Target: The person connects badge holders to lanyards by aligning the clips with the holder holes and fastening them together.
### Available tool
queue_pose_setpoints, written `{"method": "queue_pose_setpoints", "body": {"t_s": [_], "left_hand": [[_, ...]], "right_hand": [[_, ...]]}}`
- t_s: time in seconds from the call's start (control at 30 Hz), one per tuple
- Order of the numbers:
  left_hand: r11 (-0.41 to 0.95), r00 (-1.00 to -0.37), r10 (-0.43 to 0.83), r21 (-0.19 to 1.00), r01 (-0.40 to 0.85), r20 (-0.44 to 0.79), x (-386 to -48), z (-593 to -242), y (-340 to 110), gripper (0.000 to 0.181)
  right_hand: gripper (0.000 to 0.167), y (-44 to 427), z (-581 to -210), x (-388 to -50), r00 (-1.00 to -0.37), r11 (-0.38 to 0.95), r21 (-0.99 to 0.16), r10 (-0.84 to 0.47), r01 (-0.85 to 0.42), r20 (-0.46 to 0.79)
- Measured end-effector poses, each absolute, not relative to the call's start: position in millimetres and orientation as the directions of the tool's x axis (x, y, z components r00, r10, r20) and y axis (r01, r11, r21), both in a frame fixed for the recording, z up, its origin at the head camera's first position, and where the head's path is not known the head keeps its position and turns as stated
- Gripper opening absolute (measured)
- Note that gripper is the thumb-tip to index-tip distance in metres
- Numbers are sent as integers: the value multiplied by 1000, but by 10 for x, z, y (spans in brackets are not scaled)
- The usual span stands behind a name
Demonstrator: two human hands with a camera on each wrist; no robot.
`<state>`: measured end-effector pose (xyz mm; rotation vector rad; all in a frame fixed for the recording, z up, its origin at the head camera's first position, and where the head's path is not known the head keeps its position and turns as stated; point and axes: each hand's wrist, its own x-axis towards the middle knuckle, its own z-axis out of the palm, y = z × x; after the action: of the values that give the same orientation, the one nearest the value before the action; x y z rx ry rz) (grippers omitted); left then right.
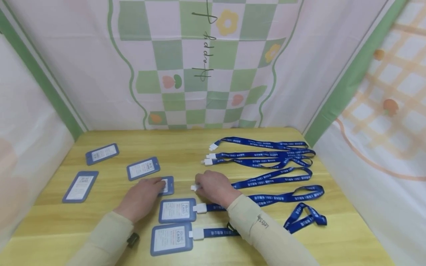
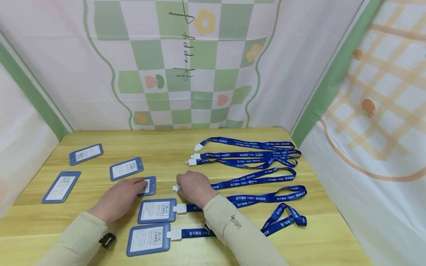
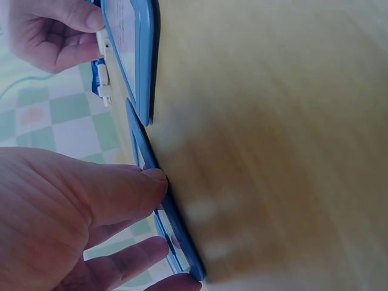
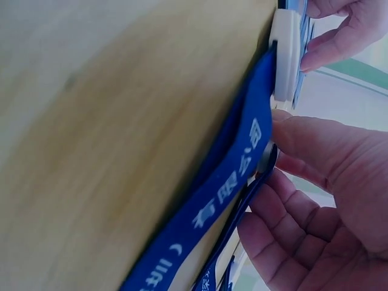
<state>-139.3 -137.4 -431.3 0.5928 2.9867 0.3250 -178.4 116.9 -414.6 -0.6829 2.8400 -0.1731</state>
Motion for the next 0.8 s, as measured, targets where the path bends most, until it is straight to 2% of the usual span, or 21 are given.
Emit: {"method": "queue_pose_setpoints", "body": {"t_s": [0.43, 0.8], "left_hand": [[901, -943, 326, 322, 291, -58, -1378, -4285, -1361, 39], [894, -926, 373, 292, 340, -63, -1397, -4265, -1330, 38]], "right_hand": [[20, 1130, -4148, -1794, -871, 893, -163, -447, -420, -204], [20, 1118, -4156, -1791, -876, 896, -157, -440, -415, -197]]}}
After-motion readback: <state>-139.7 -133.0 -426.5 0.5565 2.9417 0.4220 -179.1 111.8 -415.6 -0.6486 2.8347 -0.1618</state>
